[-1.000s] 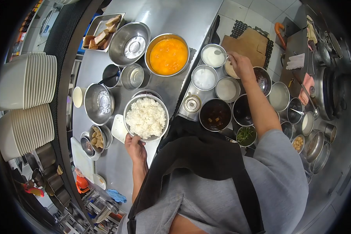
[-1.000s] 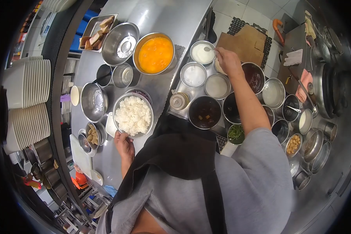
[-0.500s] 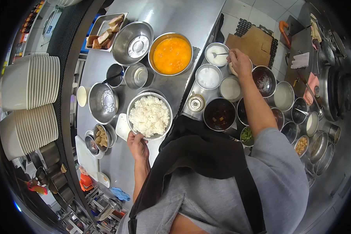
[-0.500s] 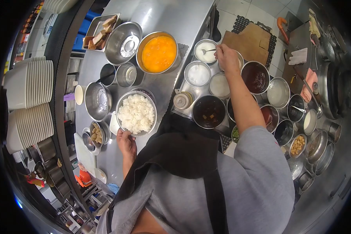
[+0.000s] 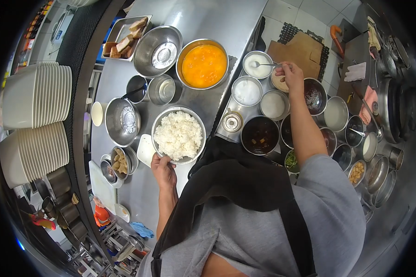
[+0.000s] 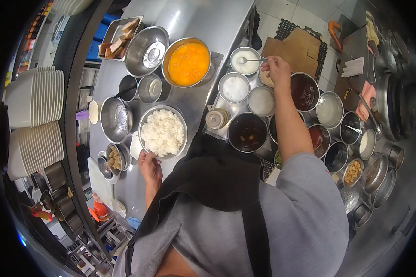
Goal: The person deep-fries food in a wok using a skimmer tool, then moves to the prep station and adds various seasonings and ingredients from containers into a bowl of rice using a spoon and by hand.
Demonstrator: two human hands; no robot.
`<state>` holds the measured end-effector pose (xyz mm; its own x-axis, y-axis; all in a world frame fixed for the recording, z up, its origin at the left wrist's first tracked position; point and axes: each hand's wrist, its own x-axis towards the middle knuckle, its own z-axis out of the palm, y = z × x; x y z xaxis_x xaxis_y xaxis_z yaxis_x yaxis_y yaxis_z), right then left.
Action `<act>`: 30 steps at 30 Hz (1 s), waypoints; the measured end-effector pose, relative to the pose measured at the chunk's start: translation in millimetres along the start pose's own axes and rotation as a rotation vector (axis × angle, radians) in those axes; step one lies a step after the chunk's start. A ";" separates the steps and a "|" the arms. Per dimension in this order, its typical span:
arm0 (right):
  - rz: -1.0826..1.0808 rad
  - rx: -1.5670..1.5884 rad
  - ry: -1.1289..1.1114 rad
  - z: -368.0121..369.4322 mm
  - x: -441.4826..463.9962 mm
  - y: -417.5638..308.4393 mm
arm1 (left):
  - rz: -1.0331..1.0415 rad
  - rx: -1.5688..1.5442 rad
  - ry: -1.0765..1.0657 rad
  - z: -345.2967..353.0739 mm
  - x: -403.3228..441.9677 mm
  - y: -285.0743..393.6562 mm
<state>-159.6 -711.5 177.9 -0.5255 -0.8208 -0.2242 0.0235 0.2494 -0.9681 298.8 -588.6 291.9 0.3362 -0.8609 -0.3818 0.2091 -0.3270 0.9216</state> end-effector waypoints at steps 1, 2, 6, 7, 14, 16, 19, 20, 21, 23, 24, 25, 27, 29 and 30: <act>-0.003 -0.002 -0.001 -3.4 -0.4 -1.1 | -0.005 -0.005 0.000 0.7 0.7 0.1; -0.007 0.004 0.002 -7.1 -0.4 -2.2 | -0.005 -0.009 0.000 1.6 2.2 -0.5; -0.054 -0.004 -0.018 -16.0 -13.6 -28.7 | -0.006 -0.017 -0.001 13.0 9.0 0.3; -0.067 0.012 -0.033 -16.7 -18.1 -36.7 | -0.003 -0.015 -0.001 16.7 11.1 1.2; -0.172 0.034 -0.221 -0.6 -71.4 -112.5 | -0.009 0.041 -0.051 27.6 24.7 1.4; -0.170 0.054 -0.284 9.1 -88.6 -131.7 | -0.012 0.037 -0.046 28.6 27.7 -2.7; -0.168 0.082 -0.388 25.8 -117.1 -152.4 | -0.012 0.026 -0.065 29.5 29.0 -4.4; -0.174 0.091 -0.435 35.5 -130.1 -156.7 | -0.013 0.032 -0.087 24.7 30.7 -5.0; -0.193 0.106 -0.486 40.0 -137.7 -158.3 | -0.015 0.024 -0.087 25.6 30.3 -6.2; -0.226 0.061 -0.557 51.7 -156.3 -163.4 | -0.019 0.019 -0.091 25.4 30.4 -7.7; -0.257 0.021 -0.625 53.8 -162.3 -164.6 | -0.021 0.020 -0.096 25.0 30.1 -8.0; -0.316 -0.060 -0.641 54.0 -165.0 -160.0 | -0.020 0.019 -0.096 25.0 29.3 -7.8; -0.415 -0.081 -0.563 55.8 -165.3 -159.1 | -0.020 0.009 -0.103 21.1 27.5 -7.2; -0.463 -0.053 -0.414 49.7 -152.6 -153.5 | -0.013 0.006 -0.110 17.8 28.7 -10.9; -0.460 -0.057 -0.407 41.4 -145.5 -148.8 | -0.008 0.007 -0.116 17.3 26.9 -12.3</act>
<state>-51.5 -650.5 350.0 -0.1043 -0.9783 0.1790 -0.1802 -0.1584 -0.9708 289.3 -614.5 271.5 0.2258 -0.8974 -0.3790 0.2047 -0.3367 0.9191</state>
